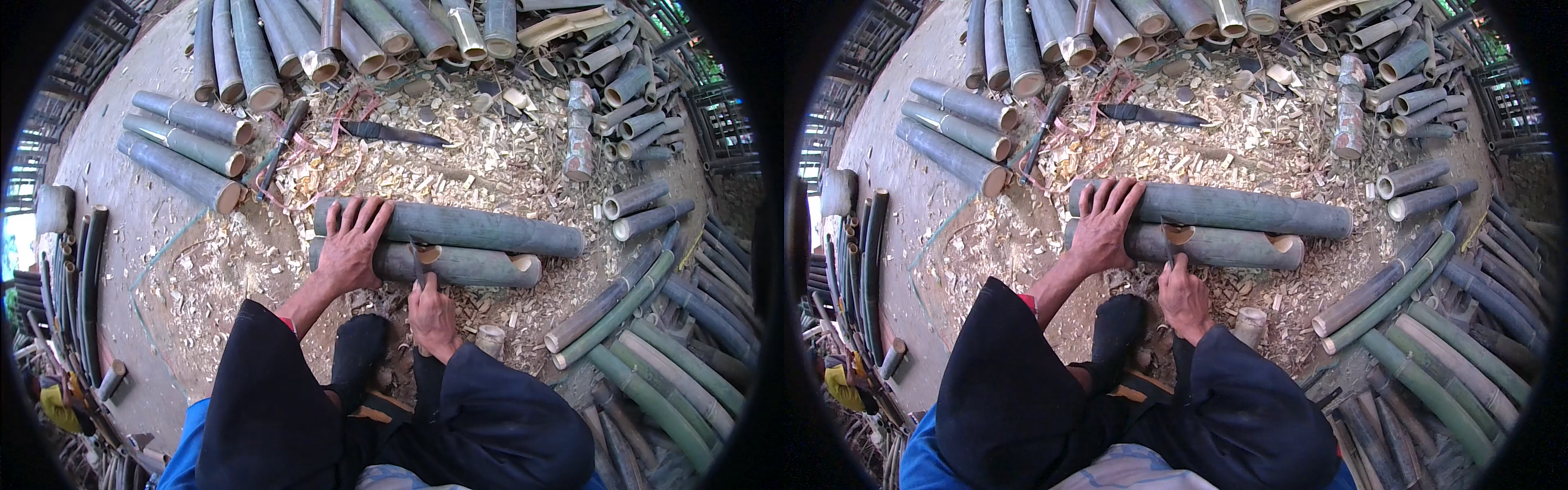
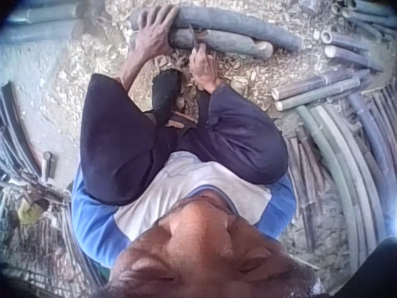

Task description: The person saws a piece of bamboo by hand while seated on the ground, then uses a knife to scrape and refine the edges of the cut sections.

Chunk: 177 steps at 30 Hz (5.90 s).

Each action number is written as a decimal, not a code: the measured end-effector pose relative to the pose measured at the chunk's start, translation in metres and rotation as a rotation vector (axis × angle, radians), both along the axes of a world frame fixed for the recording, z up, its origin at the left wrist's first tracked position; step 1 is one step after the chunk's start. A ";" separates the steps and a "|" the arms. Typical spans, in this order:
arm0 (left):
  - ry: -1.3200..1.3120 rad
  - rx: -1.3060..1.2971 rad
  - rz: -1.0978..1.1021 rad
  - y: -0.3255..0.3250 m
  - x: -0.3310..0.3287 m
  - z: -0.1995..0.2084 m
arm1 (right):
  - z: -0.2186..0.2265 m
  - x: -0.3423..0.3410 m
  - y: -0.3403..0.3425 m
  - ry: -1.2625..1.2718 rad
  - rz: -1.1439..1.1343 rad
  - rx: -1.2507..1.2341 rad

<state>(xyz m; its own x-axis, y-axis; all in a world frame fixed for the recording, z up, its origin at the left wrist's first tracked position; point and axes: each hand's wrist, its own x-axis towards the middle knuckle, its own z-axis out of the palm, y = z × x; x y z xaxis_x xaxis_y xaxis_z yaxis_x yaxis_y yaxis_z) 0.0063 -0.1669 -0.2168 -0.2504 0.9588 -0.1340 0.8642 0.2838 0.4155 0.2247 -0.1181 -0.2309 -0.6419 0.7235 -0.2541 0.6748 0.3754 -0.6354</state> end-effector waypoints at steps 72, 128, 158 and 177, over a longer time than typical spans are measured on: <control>0.083 -0.128 -0.131 0.095 0.097 0.003 | 0.001 0.150 0.110 0.044 -0.141 0.209; -0.974 0.019 -0.320 0.140 0.128 0.116 | -0.031 0.148 0.025 0.980 -0.493 -1.090; -0.232 0.202 -0.396 0.146 0.095 0.088 | 0.052 0.370 0.304 -0.575 -0.906 0.633; -0.135 -0.409 -0.240 0.086 0.076 0.008 | 0.003 0.096 0.469 -0.067 -0.514 0.165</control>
<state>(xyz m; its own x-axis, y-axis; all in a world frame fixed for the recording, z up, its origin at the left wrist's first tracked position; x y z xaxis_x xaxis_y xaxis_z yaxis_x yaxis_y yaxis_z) 0.0821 -0.0810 -0.2085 0.0172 0.8494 -0.5275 0.8713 0.2461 0.4246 0.3212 0.3511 -0.2280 -0.1807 0.9737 -0.1389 0.8345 0.0770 -0.5456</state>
